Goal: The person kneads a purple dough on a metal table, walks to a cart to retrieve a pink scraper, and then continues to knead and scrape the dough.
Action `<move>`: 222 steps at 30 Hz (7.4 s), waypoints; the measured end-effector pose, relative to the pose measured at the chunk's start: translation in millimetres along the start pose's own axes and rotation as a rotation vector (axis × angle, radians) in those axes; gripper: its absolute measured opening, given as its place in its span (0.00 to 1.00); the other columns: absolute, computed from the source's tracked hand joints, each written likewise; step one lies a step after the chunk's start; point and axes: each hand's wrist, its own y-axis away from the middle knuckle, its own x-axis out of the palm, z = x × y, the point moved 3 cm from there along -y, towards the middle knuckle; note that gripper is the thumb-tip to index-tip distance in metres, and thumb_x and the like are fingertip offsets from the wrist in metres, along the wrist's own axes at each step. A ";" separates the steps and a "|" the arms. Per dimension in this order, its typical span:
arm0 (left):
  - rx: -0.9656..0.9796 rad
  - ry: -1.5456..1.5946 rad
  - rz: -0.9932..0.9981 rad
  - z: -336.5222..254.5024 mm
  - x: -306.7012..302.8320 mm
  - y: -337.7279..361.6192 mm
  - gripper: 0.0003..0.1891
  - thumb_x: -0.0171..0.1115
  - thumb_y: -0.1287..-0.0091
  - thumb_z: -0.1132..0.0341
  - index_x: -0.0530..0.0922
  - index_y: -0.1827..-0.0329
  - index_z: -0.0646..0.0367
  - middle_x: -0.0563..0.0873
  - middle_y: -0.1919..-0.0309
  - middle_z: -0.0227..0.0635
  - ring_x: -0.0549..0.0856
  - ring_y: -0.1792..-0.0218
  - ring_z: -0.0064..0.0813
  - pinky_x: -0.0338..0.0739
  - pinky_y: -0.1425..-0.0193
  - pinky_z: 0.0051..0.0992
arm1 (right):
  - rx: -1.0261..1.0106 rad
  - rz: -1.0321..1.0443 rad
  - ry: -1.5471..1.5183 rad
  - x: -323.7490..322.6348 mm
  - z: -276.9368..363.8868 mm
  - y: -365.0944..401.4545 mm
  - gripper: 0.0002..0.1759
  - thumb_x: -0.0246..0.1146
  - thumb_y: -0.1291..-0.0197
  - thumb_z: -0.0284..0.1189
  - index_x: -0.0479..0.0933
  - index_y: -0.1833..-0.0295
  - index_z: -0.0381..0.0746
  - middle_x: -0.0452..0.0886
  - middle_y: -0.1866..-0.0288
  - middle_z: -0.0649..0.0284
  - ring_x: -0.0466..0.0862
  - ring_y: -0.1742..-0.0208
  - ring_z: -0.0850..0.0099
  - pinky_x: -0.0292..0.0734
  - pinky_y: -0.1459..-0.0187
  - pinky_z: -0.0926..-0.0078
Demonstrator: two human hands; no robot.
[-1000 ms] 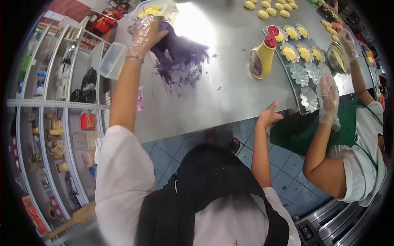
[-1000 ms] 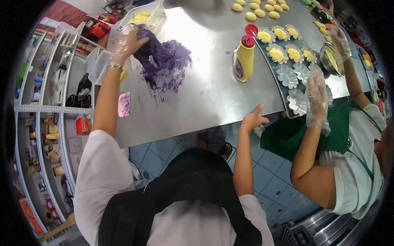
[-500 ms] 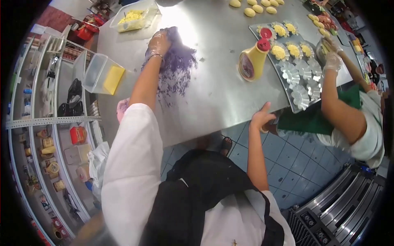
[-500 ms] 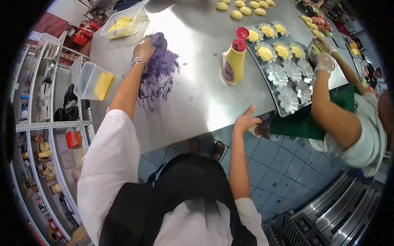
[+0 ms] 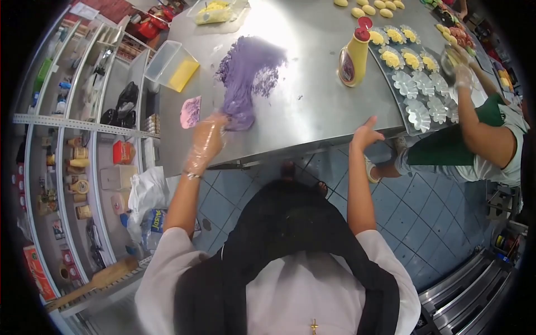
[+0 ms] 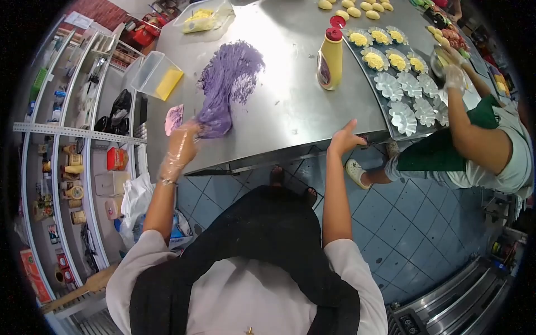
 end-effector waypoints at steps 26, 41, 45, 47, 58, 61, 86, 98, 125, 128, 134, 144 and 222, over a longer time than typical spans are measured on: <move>-0.136 -0.294 -0.078 35.1 122.8 -251.3 0.41 0.61 0.52 0.31 0.65 0.33 0.30 0.54 0.28 0.39 0.65 0.34 0.51 0.58 0.31 0.46 | -0.246 -0.104 -0.120 6.3 19.3 6.3 0.45 0.59 0.38 0.46 0.48 0.37 0.18 0.61 0.35 0.38 0.66 0.36 0.55 0.58 0.35 0.66; -0.097 0.027 -0.008 52.9 112.1 -235.8 0.19 0.64 0.47 0.63 0.78 0.52 0.57 0.84 0.61 0.44 0.83 0.58 0.44 0.77 0.52 0.37 | -0.243 -0.108 -0.113 2.3 -2.4 -2.0 0.45 0.60 0.39 0.46 0.48 0.38 0.17 0.60 0.36 0.37 0.66 0.37 0.56 0.58 0.36 0.65; 0.020 0.159 -0.106 20.5 100.1 -133.7 0.16 0.63 0.50 0.67 0.79 0.57 0.60 0.84 0.64 0.48 0.83 0.60 0.47 0.77 0.54 0.38 | -0.128 -0.131 -0.015 0.8 -15.6 -12.9 0.51 0.61 0.41 0.50 0.45 0.39 0.14 0.57 0.36 0.31 0.64 0.35 0.51 0.56 0.34 0.64; -0.025 0.237 -0.114 7.9 88.1 -84.5 0.14 0.60 0.51 0.69 0.80 0.59 0.61 0.83 0.65 0.49 0.82 0.61 0.48 0.76 0.55 0.39 | -0.131 -0.119 -0.018 2.9 -16.1 -13.7 0.55 0.60 0.42 0.52 0.42 0.38 0.12 0.54 0.35 0.28 0.61 0.32 0.48 0.55 0.33 0.63; 0.087 -0.089 -0.167 -14.8 -116.9 -52.9 0.27 0.67 0.47 0.66 0.73 0.42 0.60 0.72 0.40 0.50 0.72 0.39 0.47 0.66 0.36 0.38 | -0.100 -0.039 -0.102 10.3 -29.0 -20.7 0.57 0.58 0.40 0.51 0.33 0.35 0.13 0.49 0.33 0.24 0.57 0.30 0.44 0.52 0.31 0.64; 0.200 -0.198 -0.369 -22.4 -174.8 -112.0 0.28 0.68 0.46 0.65 0.73 0.41 0.61 0.73 0.41 0.51 0.73 0.40 0.47 0.67 0.37 0.38 | -0.089 -0.070 -0.092 8.6 -21.1 -17.6 0.57 0.58 0.40 0.51 0.34 0.36 0.13 0.51 0.34 0.24 0.60 0.31 0.44 0.54 0.32 0.64; -0.009 0.087 -0.275 13.9 64.3 -150.8 0.15 0.49 0.30 0.62 0.76 0.47 0.60 0.81 0.49 0.45 0.79 0.48 0.49 0.73 0.44 0.37 | -0.098 -0.066 0.236 -5.2 -13.3 -15.5 0.47 0.59 0.40 0.49 0.50 0.39 0.16 0.61 0.41 0.34 0.68 0.40 0.52 0.56 0.36 0.59; 0.278 2.651 -0.514 0.7 -46.5 -73.8 0.34 0.49 0.38 0.36 0.63 0.31 0.41 0.57 0.28 0.32 0.60 0.30 0.34 0.49 0.30 0.58 | -0.997 1.220 0.041 3.3 149.8 252.7 0.18 0.61 0.41 0.40 0.75 0.56 0.35 0.80 0.63 0.56 0.79 0.62 0.64 0.72 0.56 0.66; 0.145 2.493 -0.479 -45.6 -48.6 -36.8 0.36 0.25 0.38 0.29 0.53 0.28 0.29 0.47 0.25 0.28 0.45 0.28 0.59 0.37 0.39 0.77 | -1.686 1.753 0.125 -17.7 113.7 312.5 0.06 0.59 0.47 0.30 0.75 0.70 0.39 0.79 0.72 0.59 0.80 0.74 0.58 0.74 0.72 0.62; 0.070 2.462 -0.514 -42.8 -51.1 -38.7 0.36 0.25 0.38 0.28 0.54 0.28 0.29 0.48 0.25 0.29 0.46 0.28 0.59 0.37 0.38 0.76 | -1.691 1.746 0.100 -16.9 111.1 314.4 0.07 0.59 0.46 0.31 0.75 0.69 0.39 0.79 0.72 0.59 0.80 0.74 0.58 0.74 0.72 0.61; 0.390 2.673 -0.267 -36.1 -62.8 -32.4 0.38 0.25 0.39 0.27 0.57 0.28 0.31 0.49 0.25 0.31 0.52 0.30 0.59 0.43 0.37 0.72 | -1.602 1.731 -0.006 -27.5 106.5 305.9 0.11 0.59 0.43 0.36 0.74 0.67 0.38 0.78 0.73 0.60 0.79 0.74 0.58 0.74 0.72 0.61; 0.753 2.896 -0.051 -40.1 -75.3 -20.6 0.42 0.23 0.44 0.22 0.54 0.28 0.26 0.51 0.26 0.24 0.63 0.38 0.60 0.57 0.39 0.67 | -0.400 1.630 -0.177 19.2 124.7 231.6 0.24 0.44 0.30 0.45 0.74 0.48 0.37 0.79 0.63 0.59 0.79 0.64 0.67 0.73 0.57 0.70; 0.830 2.027 -0.443 -78.2 -159.4 -197.7 0.50 0.33 0.50 0.19 0.46 0.26 0.36 0.48 0.26 0.41 0.58 0.31 0.51 0.60 0.38 0.61 | -1.276 0.734 -0.367 11.1 344.0 140.6 0.10 0.59 0.38 0.31 0.75 0.57 0.35 0.80 0.65 0.63 0.77 0.62 0.74 0.70 0.60 0.74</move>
